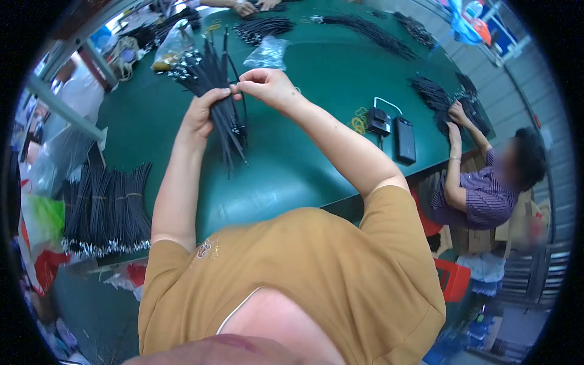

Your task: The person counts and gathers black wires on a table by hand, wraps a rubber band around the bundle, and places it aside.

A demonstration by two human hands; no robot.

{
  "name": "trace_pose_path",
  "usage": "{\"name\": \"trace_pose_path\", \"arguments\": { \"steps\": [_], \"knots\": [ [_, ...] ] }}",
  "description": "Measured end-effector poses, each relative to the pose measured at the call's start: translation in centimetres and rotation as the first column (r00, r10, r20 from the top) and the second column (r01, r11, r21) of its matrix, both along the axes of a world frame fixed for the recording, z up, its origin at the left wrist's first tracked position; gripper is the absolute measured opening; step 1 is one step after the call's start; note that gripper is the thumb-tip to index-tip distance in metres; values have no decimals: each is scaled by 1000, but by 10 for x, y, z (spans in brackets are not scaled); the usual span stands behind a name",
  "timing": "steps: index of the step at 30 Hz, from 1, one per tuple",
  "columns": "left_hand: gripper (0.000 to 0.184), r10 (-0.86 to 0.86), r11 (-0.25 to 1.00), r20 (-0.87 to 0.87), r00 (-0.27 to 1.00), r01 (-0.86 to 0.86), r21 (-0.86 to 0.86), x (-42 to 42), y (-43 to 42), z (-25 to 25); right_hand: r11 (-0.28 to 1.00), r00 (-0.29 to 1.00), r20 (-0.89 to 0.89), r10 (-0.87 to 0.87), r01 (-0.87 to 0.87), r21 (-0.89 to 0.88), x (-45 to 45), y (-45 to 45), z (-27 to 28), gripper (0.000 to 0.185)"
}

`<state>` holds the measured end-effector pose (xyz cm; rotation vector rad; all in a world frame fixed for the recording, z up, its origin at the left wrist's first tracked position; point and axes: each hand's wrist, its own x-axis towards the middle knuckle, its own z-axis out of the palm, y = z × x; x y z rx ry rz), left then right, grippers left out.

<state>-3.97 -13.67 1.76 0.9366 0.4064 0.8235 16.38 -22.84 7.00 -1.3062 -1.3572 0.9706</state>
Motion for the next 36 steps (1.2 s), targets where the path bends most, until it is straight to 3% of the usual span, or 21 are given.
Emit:
{"name": "trace_pose_path", "arguments": {
  "steps": [4, 6, 8, 15, 18, 21, 25, 27, 31, 36],
  "knots": [
    [24, 79, 991, -42, 996, -83, -105, 0, 3, 1, 1000, 1000, -10, 28, -28, 8, -11, 19, 0, 25],
    [23, 91, 994, -45, 995, -93, -54, -2, 13, -6, 999, 999, -30, 40, -40, 24, -15, 27, 0, 24],
    [28, 67, 998, -32, 997, -67, 19, -1, 19, -16, 998, 998, -40, 56, -55, 40, -19, 39, -6, 21],
    [27, -61, 997, 39, 997, 63, -42, -3, 25, -24, 992, 1000, 17, 25, -27, 119, -28, 59, -18, 28],
    [21, 64, 990, 103, 993, -50, -136, -7, 33, -21, 979, 975, -219, -39, 81, 187, -34, 55, -23, 39],
    [10, 291, 955, 219, 931, -269, -127, -20, 41, -8, 963, 838, -477, -264, 257, -80, -32, 30, -30, 54],
    [14, 491, 871, 248, 835, -467, -151, -35, 43, 11, 949, 693, -665, -279, 91, -303, -48, -10, -57, 83],
    [14, 610, 784, 254, 750, -618, -56, -33, 37, 16, 953, 678, -679, -282, 119, -277, -59, -12, -59, 85],
    [17, 655, 726, 251, 713, -686, 51, -14, 21, 14, 958, 681, -674, -286, 182, -223, -69, 9, -62, 85],
    [20, 577, 806, 265, 773, -590, -33, 1, 14, 1, 936, 600, -729, -329, 309, -167, -92, 39, -60, 69]
  ]
}}
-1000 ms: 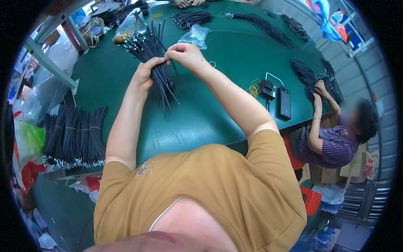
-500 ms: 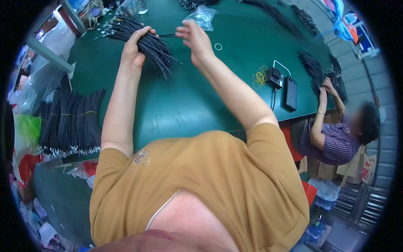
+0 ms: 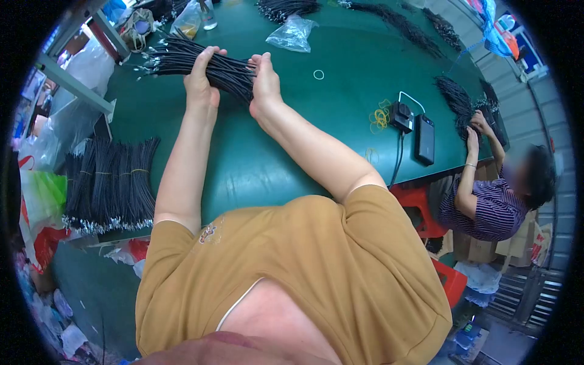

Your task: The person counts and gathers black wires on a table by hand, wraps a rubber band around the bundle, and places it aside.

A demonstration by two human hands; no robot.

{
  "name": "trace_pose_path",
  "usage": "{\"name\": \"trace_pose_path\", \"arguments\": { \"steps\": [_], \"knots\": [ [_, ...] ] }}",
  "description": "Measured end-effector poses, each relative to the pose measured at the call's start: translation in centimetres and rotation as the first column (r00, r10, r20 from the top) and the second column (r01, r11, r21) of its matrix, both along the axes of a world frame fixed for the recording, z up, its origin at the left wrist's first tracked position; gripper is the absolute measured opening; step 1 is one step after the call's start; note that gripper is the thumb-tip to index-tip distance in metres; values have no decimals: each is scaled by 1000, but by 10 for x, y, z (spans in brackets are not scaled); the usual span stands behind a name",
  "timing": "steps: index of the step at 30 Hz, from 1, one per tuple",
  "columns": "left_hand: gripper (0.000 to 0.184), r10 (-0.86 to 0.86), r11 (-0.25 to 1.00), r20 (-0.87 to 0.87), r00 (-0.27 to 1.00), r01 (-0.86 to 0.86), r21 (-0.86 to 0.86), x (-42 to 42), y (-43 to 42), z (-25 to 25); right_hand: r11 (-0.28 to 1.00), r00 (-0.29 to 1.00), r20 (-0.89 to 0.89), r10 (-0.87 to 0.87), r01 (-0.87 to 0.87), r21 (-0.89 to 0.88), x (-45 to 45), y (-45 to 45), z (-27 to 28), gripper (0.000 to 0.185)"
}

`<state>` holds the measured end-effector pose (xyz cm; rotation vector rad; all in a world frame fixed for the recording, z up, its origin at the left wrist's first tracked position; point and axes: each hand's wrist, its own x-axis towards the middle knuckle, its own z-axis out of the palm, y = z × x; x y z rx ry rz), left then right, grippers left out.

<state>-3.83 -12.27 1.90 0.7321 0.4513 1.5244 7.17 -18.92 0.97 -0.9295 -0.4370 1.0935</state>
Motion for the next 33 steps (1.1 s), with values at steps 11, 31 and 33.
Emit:
{"name": "trace_pose_path", "arguments": {
  "steps": [11, 31, 33],
  "knots": [
    [16, 76, 995, 68, 995, -71, -68, -29, -1, 37, 980, 967, -187, 172, -188, -67, 6, -34, -27, 85],
    [52, -217, 976, 161, 963, 210, 55, -5, -21, 28, 989, 887, -459, 40, -100, -106, 2, -6, 13, 67],
    [52, -200, 979, 157, 967, 192, 62, -7, -16, 25, 983, 889, -442, 121, -171, -73, 0, -4, 14, 66]
  ]
}}
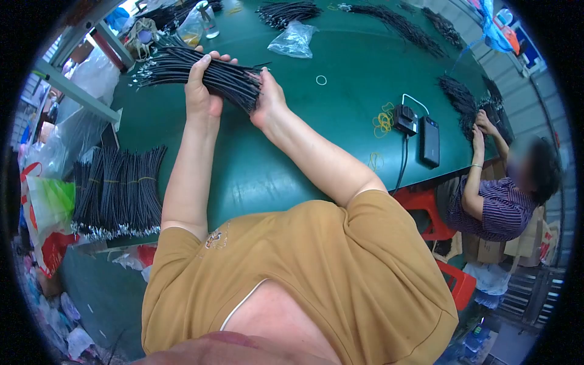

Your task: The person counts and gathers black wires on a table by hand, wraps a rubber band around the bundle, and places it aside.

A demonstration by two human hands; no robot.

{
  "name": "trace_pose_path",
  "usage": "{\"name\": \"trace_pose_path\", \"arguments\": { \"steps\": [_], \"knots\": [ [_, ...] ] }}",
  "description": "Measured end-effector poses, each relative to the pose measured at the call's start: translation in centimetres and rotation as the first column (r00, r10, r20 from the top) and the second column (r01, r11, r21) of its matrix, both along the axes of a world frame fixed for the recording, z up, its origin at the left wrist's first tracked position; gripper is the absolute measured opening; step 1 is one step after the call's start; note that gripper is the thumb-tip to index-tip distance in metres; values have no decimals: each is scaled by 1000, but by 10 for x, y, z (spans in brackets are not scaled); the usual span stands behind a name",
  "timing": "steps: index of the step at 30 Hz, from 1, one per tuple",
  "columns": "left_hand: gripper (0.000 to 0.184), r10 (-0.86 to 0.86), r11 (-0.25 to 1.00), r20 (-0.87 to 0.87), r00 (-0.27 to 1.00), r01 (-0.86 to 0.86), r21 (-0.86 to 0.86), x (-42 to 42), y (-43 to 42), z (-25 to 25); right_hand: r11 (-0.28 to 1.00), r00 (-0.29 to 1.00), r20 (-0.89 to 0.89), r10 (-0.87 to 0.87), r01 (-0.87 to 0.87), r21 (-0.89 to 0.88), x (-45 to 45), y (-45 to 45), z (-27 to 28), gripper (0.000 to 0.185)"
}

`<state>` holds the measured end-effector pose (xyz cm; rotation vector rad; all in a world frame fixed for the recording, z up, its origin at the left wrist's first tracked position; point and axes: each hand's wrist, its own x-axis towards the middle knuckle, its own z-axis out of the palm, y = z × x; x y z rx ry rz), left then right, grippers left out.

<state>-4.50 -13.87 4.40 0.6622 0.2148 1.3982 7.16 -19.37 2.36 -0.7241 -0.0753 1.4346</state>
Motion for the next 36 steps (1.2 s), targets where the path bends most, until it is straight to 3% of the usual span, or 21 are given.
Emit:
{"name": "trace_pose_path", "arguments": {
  "steps": [4, 7, 9, 12, 16, 19, 22, 24, 27, 29, 31, 33, 34, 36],
  "knots": [
    [45, 71, 996, 56, 996, -67, -59, -18, 17, 4, 998, 992, 118, 42, -47, 39, 0, -10, -25, 74],
    [40, 77, 995, 85, 993, -71, -65, -24, 16, 9, 989, 991, -74, 113, -119, -81, -11, -17, -45, 81],
    [41, 62, 997, 85, 994, -59, -40, -18, 10, 9, 988, 989, -99, 112, -121, -96, -20, -17, -29, 76],
    [51, 1, 1000, 44, 999, -2, 16, -1, 1, 0, 985, 981, -189, 50, -17, 174, -21, 1, -18, 64],
    [54, -42, 999, 54, 998, 40, 37, 6, -4, -5, 981, 961, -274, 45, 10, 194, -21, -3, -8, 67],
    [54, -25, 999, 44, 999, 23, 43, 1, 2, -8, 996, 991, -124, 47, -38, 80, -10, -21, -23, 74],
    [55, -16, 998, 33, 999, 15, 53, 2, 3, -11, 998, 996, -87, -27, 32, 55, 6, -24, -42, 82],
    [57, 45, 993, -94, 995, -34, 117, 10, 0, -18, 995, 992, -92, -85, 89, 48, 9, -21, -26, 80],
    [63, 17, 992, -124, 992, -2, 125, 27, -15, -26, 981, 979, -89, -183, 189, 53, 4, -8, -5, 67],
    [60, 3, 992, -126, 992, 12, 125, 27, -20, -24, 979, 991, -121, -60, 81, 186, 0, -7, -7, 66],
    [56, -4, 994, -230, 973, 29, 107, 23, -20, -22, 988, 995, -90, -42, 55, 145, -3, -11, -6, 66],
    [50, -24, 993, -207, 978, 47, 107, 21, -10, -30, 986, 995, -98, -2, 18, 166, 6, -6, -32, 67],
    [50, -27, 993, -206, 978, 49, 103, 20, -10, -28, 994, 1000, 20, 5, -8, 112, 12, -8, -43, 70],
    [49, -12, 994, -202, 979, 34, 102, 19, -7, -27, 999, 999, 14, -31, 31, -24, 11, -18, -47, 73]
  ]
}}
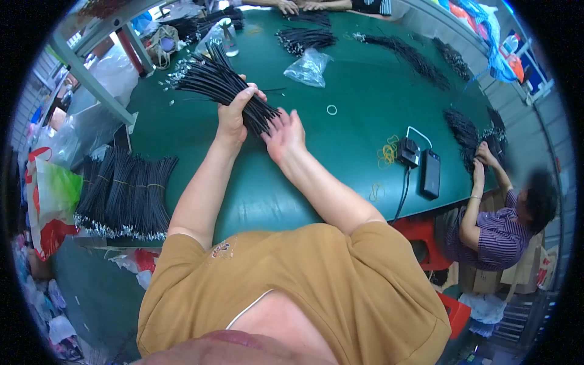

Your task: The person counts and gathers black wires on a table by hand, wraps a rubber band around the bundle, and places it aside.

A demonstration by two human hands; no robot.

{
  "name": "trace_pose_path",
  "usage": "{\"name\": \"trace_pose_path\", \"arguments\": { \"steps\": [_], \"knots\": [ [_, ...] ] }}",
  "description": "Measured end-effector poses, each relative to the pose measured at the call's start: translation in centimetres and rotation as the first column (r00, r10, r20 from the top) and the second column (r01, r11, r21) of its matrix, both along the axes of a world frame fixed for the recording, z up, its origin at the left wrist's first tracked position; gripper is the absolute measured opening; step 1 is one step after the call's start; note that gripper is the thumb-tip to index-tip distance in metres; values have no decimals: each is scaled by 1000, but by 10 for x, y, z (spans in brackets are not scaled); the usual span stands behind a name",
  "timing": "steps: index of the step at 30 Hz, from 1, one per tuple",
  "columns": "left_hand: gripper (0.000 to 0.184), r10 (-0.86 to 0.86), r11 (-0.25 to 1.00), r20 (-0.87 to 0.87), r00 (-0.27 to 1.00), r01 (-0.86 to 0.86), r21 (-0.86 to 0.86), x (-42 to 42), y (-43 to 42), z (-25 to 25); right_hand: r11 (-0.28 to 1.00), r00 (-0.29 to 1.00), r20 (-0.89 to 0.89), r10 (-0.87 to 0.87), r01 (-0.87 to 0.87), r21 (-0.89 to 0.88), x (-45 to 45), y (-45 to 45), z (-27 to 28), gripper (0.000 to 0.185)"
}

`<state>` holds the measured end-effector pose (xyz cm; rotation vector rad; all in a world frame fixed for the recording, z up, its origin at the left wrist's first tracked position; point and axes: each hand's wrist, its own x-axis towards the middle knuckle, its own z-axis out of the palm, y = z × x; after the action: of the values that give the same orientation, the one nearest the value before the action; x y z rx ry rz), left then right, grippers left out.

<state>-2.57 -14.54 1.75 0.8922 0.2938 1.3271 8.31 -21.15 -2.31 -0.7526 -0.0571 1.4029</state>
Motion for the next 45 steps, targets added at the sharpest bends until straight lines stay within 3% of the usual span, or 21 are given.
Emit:
{"name": "trace_pose_path", "arguments": {
  "steps": [3, 4, 9, 11, 13, 15, 16, 17, 21, 23, 26, 27, 29, 30, 33, 34, 36, 38, 40, 42, 45],
  "knots": [
    [51, -14, 1000, -23, 1000, 14, 4, 4, -2, -9, 999, 981, -191, 29, -24, 29, -10, -3, 1, 71],
    [51, -54, 999, -17, 998, 54, -4, 8, -6, -14, 987, 952, -302, 40, 11, 163, -11, 6, 4, 66],
    [49, -146, 989, -24, 989, 145, -36, 3, -6, -12, 967, 948, -303, 95, -15, 255, -15, 7, 7, 61],
    [50, -141, 989, -20, 990, 140, -38, 1, -4, -12, 995, 985, -167, 34, -17, 100, -17, -9, 15, 61],
    [53, -129, 991, -5, 992, 128, -29, 0, -2, -9, 990, 985, -150, 88, -69, 124, -5, -4, -6, 62],
    [54, -163, 987, -27, 986, 164, 0, 2, -5, -12, 1000, 948, -317, -7, 2, -17, -3, -4, -3, 63],
    [56, -198, 980, -56, 979, 200, 24, 5, -8, -15, 989, 935, -346, 75, -26, 144, -4, -3, -2, 56],
    [59, -274, 962, -66, 959, 275, -1, 6, -17, -11, 989, 937, -341, 75, -27, 144, -2, 0, -3, 56],
    [57, -306, 951, -91, 948, 309, 16, 0, -12, -8, 975, 916, -384, 117, -32, 220, 0, 11, -7, 47],
    [58, -290, 957, -106, 951, 291, 2, 1, -5, -17, 994, 975, -218, 38, -15, 106, -4, -2, -1, 49],
    [54, -258, 966, -188, 948, 257, -28, 2, -1, -25, 999, 974, -222, 33, -33, 3, 1, -6, 2, 49],
    [38, -177, 982, -265, 948, 189, 22, 7, -4, -26, 999, 975, -219, 36, -35, 9, 1, -2, 1, 49],
    [23, -303, 953, -309, 902, 296, -70, 8, -11, -23, 993, 986, -152, 75, -59, 106, -1, 1, 1, 50],
    [19, -300, 953, -334, 894, 293, -72, 7, -12, -18, 997, 991, -122, 60, -53, 58, -6, -5, 9, 51],
    [21, -449, 893, -303, 841, 429, -135, -2, -7, -20, 995, 994, -40, 97, -96, 28, 13, -3, -12, 46],
    [25, -555, 832, -278, 784, 519, -197, -5, -2, -23, 916, 956, -22, 294, -275, 291, 64, 14, -74, 45],
    [28, -641, 765, -173, 748, 606, -218, -4, -7, -25, 991, 972, 232, -21, -10, 131, 74, -6, -3, 42],
    [40, -763, 635, -45, 645, 734, -242, 1, -19, -21, 968, 889, 424, -176, 78, 237, 123, 2, 32, 42],
    [42, -827, 547, 13, 562, 809, -217, 9, -38, -13, 922, 801, 550, -235, 4, 388, 166, 10, 74, 41],
    [55, -902, 404, 92, 423, 898, -174, 20, -56, -12, 902, 735, 671, -102, -216, 374, 185, 8, 122, 50],
    [61, -944, 292, 105, 314, 939, -181, 25, -81, -1, 810, 583, 811, 57, -501, 304, 196, 15, 159, 56]
  ]
}}
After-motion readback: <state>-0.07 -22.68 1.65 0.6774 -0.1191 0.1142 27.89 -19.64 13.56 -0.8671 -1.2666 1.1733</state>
